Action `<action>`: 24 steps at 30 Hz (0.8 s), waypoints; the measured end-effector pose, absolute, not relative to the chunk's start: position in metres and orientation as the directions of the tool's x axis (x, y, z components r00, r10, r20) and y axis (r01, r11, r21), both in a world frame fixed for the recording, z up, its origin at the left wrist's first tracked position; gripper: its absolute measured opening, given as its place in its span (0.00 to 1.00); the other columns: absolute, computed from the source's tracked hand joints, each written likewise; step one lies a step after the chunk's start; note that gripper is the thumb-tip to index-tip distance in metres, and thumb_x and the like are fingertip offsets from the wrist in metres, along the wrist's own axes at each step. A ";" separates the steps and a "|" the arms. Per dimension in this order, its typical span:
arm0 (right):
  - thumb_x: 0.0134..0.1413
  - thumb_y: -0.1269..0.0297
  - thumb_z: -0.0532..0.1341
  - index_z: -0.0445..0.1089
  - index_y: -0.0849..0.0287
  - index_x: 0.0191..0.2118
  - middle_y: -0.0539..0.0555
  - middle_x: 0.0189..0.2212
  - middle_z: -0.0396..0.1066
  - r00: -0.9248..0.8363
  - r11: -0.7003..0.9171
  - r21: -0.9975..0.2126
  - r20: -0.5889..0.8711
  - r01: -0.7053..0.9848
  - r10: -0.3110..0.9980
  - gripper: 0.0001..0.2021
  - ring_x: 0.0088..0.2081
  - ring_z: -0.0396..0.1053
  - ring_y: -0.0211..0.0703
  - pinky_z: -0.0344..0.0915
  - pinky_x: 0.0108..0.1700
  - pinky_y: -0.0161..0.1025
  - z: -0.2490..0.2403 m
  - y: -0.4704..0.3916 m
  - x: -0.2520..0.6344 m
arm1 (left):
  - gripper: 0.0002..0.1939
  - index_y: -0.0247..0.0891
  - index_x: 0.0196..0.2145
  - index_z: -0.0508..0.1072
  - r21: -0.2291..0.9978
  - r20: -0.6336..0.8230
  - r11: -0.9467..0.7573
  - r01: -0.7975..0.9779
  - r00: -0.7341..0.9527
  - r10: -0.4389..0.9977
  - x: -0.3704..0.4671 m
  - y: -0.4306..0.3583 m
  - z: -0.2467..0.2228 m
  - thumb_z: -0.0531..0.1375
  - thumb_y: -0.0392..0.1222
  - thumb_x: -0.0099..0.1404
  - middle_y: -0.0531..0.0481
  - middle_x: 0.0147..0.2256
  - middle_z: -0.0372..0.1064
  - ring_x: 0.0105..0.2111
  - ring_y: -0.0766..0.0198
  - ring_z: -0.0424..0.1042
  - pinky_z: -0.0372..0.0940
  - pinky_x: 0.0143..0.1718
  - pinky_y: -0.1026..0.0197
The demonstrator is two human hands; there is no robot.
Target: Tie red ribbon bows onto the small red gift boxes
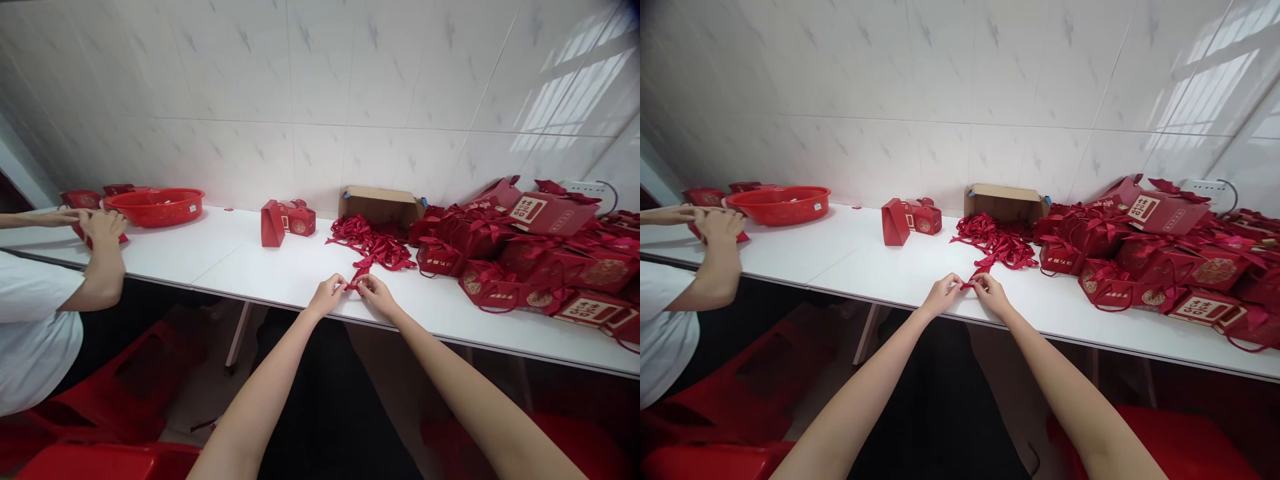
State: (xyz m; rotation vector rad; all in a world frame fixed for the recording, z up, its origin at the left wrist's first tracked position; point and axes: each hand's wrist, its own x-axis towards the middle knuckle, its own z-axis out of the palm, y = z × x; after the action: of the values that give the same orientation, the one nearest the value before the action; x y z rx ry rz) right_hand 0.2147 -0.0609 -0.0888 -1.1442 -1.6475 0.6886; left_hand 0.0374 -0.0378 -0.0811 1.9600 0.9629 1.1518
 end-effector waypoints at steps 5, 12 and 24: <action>0.48 0.53 0.60 0.67 0.60 0.32 0.48 0.22 0.63 -0.051 0.327 -0.925 0.323 0.193 0.945 0.14 0.24 0.59 0.35 0.58 0.29 0.35 -0.086 -0.063 0.217 | 0.07 0.38 0.29 0.64 0.918 0.338 -0.390 0.074 0.369 0.866 0.036 -0.035 -0.082 0.56 0.44 0.59 0.54 0.23 0.67 0.26 0.66 0.68 0.62 0.33 0.62; 0.42 0.59 0.63 0.67 0.60 0.32 0.44 0.17 0.57 0.031 0.262 -0.960 0.260 -0.101 0.965 0.12 0.21 0.54 0.32 0.53 0.27 0.34 -0.088 -0.060 0.223 | 0.17 0.38 0.35 0.61 0.968 0.213 -0.175 -0.182 0.214 0.953 0.024 -0.019 -0.082 0.63 0.47 0.52 0.61 0.17 0.61 0.20 0.70 0.62 0.57 0.27 0.65; 0.34 0.71 0.56 0.68 0.61 0.29 0.45 0.14 0.56 0.014 0.118 -0.846 0.130 -0.520 0.991 0.10 0.18 0.52 0.31 0.51 0.22 0.33 -0.080 -0.062 0.231 | 0.21 0.36 0.34 0.66 0.852 -0.007 0.112 -0.512 0.202 0.979 0.009 -0.012 -0.075 0.69 0.36 0.43 0.60 0.20 0.60 0.16 0.76 0.57 0.55 0.21 0.67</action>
State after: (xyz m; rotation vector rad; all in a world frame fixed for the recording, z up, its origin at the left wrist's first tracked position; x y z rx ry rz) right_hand 0.2311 -0.0621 -0.0801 -0.7014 -0.8726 1.3409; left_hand 0.0093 -0.0122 -0.0748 0.8455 0.6982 1.2362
